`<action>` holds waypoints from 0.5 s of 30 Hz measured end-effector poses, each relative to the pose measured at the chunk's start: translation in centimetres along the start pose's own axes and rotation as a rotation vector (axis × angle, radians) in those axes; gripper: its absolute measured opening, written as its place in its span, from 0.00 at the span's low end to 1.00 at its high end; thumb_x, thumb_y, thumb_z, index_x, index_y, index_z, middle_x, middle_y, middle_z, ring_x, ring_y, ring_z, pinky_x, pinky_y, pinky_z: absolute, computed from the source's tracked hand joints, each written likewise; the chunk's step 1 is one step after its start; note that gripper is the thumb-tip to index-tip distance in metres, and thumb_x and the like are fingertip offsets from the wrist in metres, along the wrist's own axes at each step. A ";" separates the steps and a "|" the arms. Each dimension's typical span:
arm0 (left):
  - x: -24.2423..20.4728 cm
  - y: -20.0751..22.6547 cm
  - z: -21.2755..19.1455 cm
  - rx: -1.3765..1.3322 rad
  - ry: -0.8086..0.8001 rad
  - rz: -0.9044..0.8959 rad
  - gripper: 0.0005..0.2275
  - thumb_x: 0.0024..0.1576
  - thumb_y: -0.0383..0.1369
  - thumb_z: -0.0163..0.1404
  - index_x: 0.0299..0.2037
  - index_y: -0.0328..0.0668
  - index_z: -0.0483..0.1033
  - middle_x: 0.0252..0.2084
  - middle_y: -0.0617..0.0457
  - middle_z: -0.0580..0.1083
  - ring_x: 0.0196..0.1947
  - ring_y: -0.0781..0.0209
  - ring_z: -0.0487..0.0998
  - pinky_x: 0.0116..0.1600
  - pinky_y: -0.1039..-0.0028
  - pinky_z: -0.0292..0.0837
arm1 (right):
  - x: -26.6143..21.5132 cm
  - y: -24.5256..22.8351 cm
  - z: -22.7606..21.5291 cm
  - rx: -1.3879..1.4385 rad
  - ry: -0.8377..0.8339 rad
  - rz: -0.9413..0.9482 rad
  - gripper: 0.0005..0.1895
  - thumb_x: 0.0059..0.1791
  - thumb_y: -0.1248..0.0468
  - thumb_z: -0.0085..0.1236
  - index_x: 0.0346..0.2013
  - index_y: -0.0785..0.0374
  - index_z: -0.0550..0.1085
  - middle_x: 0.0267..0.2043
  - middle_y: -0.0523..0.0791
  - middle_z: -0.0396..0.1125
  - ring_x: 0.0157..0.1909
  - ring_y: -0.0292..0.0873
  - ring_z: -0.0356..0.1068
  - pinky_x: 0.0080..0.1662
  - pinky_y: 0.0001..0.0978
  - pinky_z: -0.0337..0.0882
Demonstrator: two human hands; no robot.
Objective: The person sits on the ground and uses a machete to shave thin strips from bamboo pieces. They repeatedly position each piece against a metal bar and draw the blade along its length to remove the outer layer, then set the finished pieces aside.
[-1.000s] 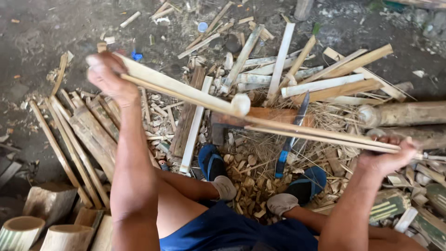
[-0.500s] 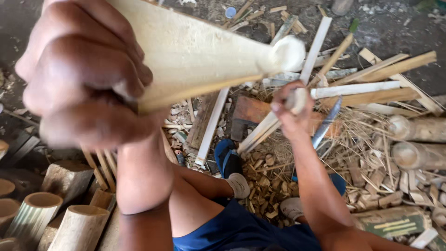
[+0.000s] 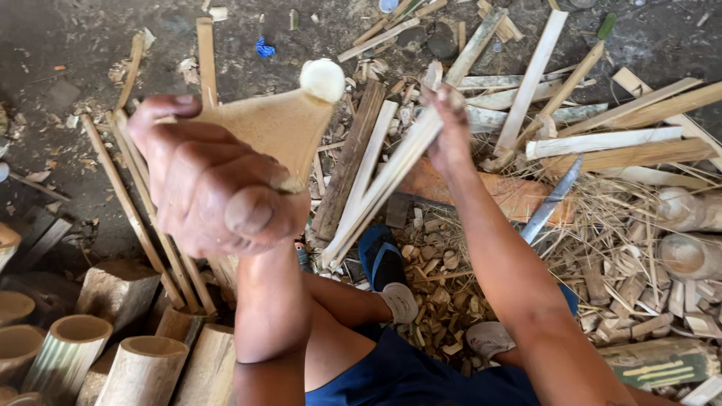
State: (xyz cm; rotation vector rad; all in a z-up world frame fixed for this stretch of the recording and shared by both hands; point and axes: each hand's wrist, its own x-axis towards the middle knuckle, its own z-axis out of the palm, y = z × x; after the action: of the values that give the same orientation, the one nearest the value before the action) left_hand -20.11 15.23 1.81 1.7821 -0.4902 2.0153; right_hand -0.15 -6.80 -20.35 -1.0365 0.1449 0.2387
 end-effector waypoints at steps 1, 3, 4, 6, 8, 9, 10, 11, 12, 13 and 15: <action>0.2 0.7 0.3 -0.027 -0.008 -0.034 0.17 0.62 0.35 0.36 0.21 0.45 0.71 0.18 0.54 0.64 0.26 0.59 0.68 0.47 0.60 0.73 | 0.6 0.7 -0.2 -0.247 -0.051 -0.133 0.30 0.52 0.56 0.63 0.63 0.62 0.61 0.56 0.52 0.65 0.60 0.47 0.65 0.54 0.42 0.72; 0.6 2.0 1.4 -0.096 -0.014 -0.073 0.15 0.60 0.33 0.38 0.21 0.45 0.71 0.18 0.55 0.64 0.26 0.60 0.68 0.48 0.59 0.74 | 1.1 1.3 -2.4 -0.745 -0.152 -0.397 0.48 0.57 0.55 0.68 0.74 0.69 0.43 0.70 0.63 0.42 0.73 0.61 0.43 0.64 0.49 0.54; 0.8 2.6 2.0 -0.140 -0.014 -0.074 0.13 0.58 0.31 0.40 0.21 0.45 0.71 0.18 0.56 0.64 0.26 0.61 0.68 0.47 0.59 0.74 | 0.7 1.2 -4.1 -0.791 -0.140 -0.276 0.44 0.56 0.52 0.64 0.74 0.64 0.47 0.70 0.60 0.46 0.72 0.58 0.47 0.64 0.47 0.56; 0.5 3.9 3.4 -0.256 0.028 -0.127 0.11 0.55 0.27 0.41 0.20 0.46 0.71 0.18 0.56 0.63 0.25 0.63 0.67 0.46 0.59 0.74 | -1.6 1.0 -8.8 -0.872 -0.127 -0.029 0.39 0.53 0.45 0.55 0.74 0.54 0.56 0.70 0.51 0.54 0.71 0.51 0.55 0.64 0.44 0.61; -0.5 5.6 5.1 -0.400 0.103 -0.231 0.12 0.52 0.24 0.40 0.19 0.47 0.72 0.17 0.57 0.62 0.24 0.63 0.65 0.45 0.59 0.72 | -5.4 1.9 -14.3 -0.695 -0.029 -0.049 0.35 0.51 0.46 0.60 0.66 0.61 0.66 0.65 0.53 0.64 0.68 0.49 0.65 0.65 0.40 0.67; -1.1 6.2 5.8 -0.425 0.050 -0.206 0.10 0.51 0.23 0.42 0.19 0.46 0.72 0.18 0.56 0.63 0.25 0.62 0.66 0.46 0.60 0.73 | -7.4 2.9 -17.0 -0.708 0.078 -0.079 0.33 0.50 0.48 0.62 0.64 0.62 0.65 0.63 0.53 0.64 0.65 0.51 0.65 0.62 0.42 0.67; -1.8 6.9 6.7 -0.450 -0.005 -0.178 0.09 0.50 0.23 0.43 0.20 0.45 0.71 0.18 0.55 0.64 0.26 0.61 0.66 0.46 0.61 0.73 | -9.7 4.2 -19.7 -0.801 0.247 -0.098 0.33 0.49 0.50 0.63 0.62 0.62 0.64 0.60 0.53 0.63 0.62 0.52 0.64 0.59 0.44 0.68; -2.4 7.6 7.7 -0.476 -0.059 -0.151 0.08 0.50 0.23 0.44 0.20 0.44 0.71 0.19 0.54 0.65 0.27 0.60 0.67 0.47 0.62 0.74 | -11.6 5.6 -22.1 -0.897 0.418 -0.100 0.32 0.48 0.53 0.65 0.60 0.63 0.64 0.58 0.53 0.62 0.59 0.53 0.64 0.56 0.46 0.68; -3.1 8.4 9.0 -0.488 -0.036 -0.156 0.08 0.49 0.23 0.44 0.19 0.45 0.71 0.18 0.55 0.64 0.26 0.60 0.66 0.46 0.62 0.74 | -13.8 6.9 -24.5 -1.004 0.600 -0.067 0.31 0.47 0.55 0.66 0.57 0.63 0.63 0.56 0.54 0.61 0.56 0.55 0.64 0.52 0.48 0.68; -3.9 9.5 10.8 -0.500 -0.014 -0.162 0.08 0.49 0.24 0.44 0.19 0.46 0.71 0.18 0.57 0.63 0.25 0.61 0.65 0.46 0.62 0.74 | -15.5 8.0 -26.7 -1.070 0.679 0.002 0.31 0.45 0.57 0.68 0.55 0.64 0.62 0.53 0.54 0.60 0.53 0.56 0.64 0.49 0.50 0.69; -5.2 11.4 14.4 -0.481 -0.008 -0.218 0.10 0.52 0.26 0.44 0.18 0.46 0.70 0.19 0.58 0.63 0.26 0.60 0.65 0.45 0.64 0.73 | -18.1 10.0 -29.8 -1.186 0.764 0.125 0.31 0.43 0.61 0.71 0.51 0.65 0.61 0.48 0.54 0.59 0.47 0.59 0.63 0.43 0.54 0.69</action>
State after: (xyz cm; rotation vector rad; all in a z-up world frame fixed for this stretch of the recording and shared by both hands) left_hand -13.21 -2.30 -1.51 1.4763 -0.6836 1.5780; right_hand -20.45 -30.01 -39.51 -2.2737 0.8283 -0.0003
